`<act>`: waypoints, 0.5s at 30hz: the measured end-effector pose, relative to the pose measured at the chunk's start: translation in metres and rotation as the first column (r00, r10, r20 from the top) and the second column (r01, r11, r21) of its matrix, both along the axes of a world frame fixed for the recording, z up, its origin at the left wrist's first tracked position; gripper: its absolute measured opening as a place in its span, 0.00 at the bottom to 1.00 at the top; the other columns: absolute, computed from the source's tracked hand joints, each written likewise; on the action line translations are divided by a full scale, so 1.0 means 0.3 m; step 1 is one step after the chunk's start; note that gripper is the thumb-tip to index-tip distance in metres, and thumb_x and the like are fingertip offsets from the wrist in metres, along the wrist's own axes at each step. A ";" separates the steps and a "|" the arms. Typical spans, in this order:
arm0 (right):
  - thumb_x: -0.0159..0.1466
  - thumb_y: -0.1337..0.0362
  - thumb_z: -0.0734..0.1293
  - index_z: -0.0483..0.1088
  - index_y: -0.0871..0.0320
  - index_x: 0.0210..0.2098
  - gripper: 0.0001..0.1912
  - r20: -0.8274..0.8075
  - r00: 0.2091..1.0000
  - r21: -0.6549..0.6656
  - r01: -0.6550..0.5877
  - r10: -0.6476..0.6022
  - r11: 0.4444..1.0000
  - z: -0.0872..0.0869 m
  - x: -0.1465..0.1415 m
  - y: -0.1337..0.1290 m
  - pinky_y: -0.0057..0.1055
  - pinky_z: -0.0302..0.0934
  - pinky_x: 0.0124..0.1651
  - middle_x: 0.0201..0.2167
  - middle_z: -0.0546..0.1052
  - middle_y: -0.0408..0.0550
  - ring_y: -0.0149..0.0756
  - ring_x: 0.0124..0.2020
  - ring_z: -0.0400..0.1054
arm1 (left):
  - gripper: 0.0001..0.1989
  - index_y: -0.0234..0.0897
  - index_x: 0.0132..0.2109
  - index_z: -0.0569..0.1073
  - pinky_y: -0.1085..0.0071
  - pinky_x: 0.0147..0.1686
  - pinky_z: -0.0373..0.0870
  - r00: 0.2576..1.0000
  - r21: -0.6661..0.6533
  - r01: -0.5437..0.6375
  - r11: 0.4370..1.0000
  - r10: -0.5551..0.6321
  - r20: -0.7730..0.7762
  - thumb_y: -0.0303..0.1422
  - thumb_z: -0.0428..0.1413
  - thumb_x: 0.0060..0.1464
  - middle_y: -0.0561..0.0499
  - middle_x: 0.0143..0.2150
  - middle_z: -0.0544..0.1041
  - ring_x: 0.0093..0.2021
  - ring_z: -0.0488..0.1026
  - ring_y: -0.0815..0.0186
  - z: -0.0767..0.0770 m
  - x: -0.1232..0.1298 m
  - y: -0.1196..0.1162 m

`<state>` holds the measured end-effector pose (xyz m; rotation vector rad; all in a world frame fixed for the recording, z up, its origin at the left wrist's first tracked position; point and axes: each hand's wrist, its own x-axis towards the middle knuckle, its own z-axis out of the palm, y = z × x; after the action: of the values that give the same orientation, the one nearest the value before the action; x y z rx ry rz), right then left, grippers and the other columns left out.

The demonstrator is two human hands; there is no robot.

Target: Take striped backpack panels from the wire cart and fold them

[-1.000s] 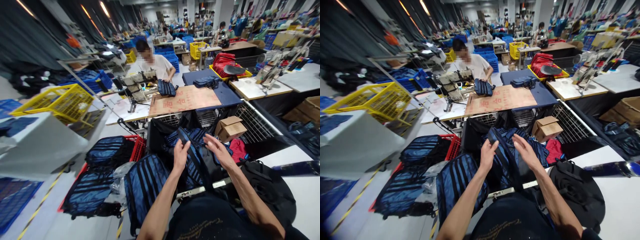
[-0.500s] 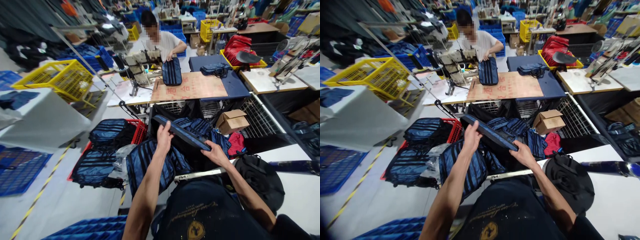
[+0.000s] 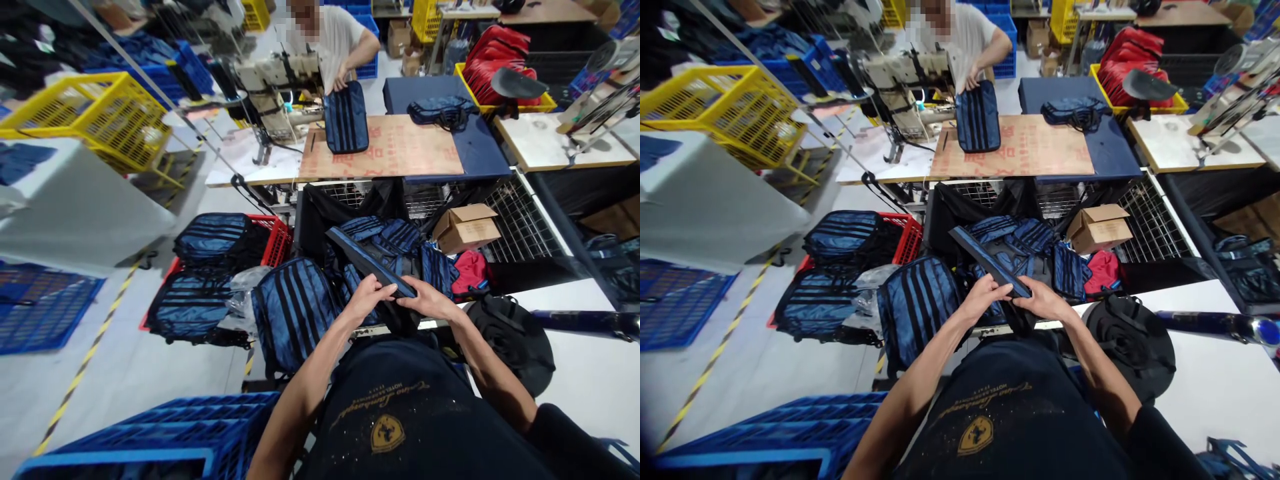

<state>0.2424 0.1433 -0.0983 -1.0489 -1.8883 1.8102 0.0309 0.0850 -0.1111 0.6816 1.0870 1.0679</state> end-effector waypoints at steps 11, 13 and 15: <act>0.70 0.45 0.73 0.78 0.53 0.56 0.23 0.034 0.999 0.013 0.036 -0.037 0.999 0.003 0.067 -0.075 0.34 0.71 0.54 0.48 0.82 0.44 0.42 0.47 0.75 | 0.28 0.40 0.41 0.68 0.78 0.21 0.64 0.852 0.032 -0.522 0.852 0.519 0.074 0.46 0.76 0.47 0.59 0.33 0.73 0.23 0.69 0.75 0.114 -0.172 0.142; 0.71 0.45 0.71 0.76 0.52 0.56 0.23 0.025 0.979 0.107 0.200 -0.203 0.974 -0.019 -0.019 -0.089 0.37 0.70 0.56 0.48 0.83 0.46 0.44 0.49 0.76 | 0.26 0.41 0.43 0.69 0.77 0.20 0.62 0.896 0.068 -0.441 0.895 0.434 0.092 0.48 0.74 0.51 0.59 0.33 0.72 0.21 0.68 0.75 0.150 -0.047 0.113; 0.73 0.47 0.67 0.73 0.52 0.61 0.23 -0.015 0.932 0.216 0.358 -0.363 0.908 -0.031 -0.115 -0.095 0.39 0.70 0.57 0.50 0.83 0.48 0.46 0.51 0.77 | 0.24 0.41 0.47 0.70 0.77 0.20 0.62 0.938 0.115 -0.345 0.931 0.338 0.078 0.51 0.70 0.57 0.60 0.33 0.72 0.21 0.68 0.74 0.182 0.075 0.084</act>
<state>0.2078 0.1149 -0.1077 -1.2481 -1.7173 1.3588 0.0535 0.1103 -0.0564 0.5687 1.1202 1.4582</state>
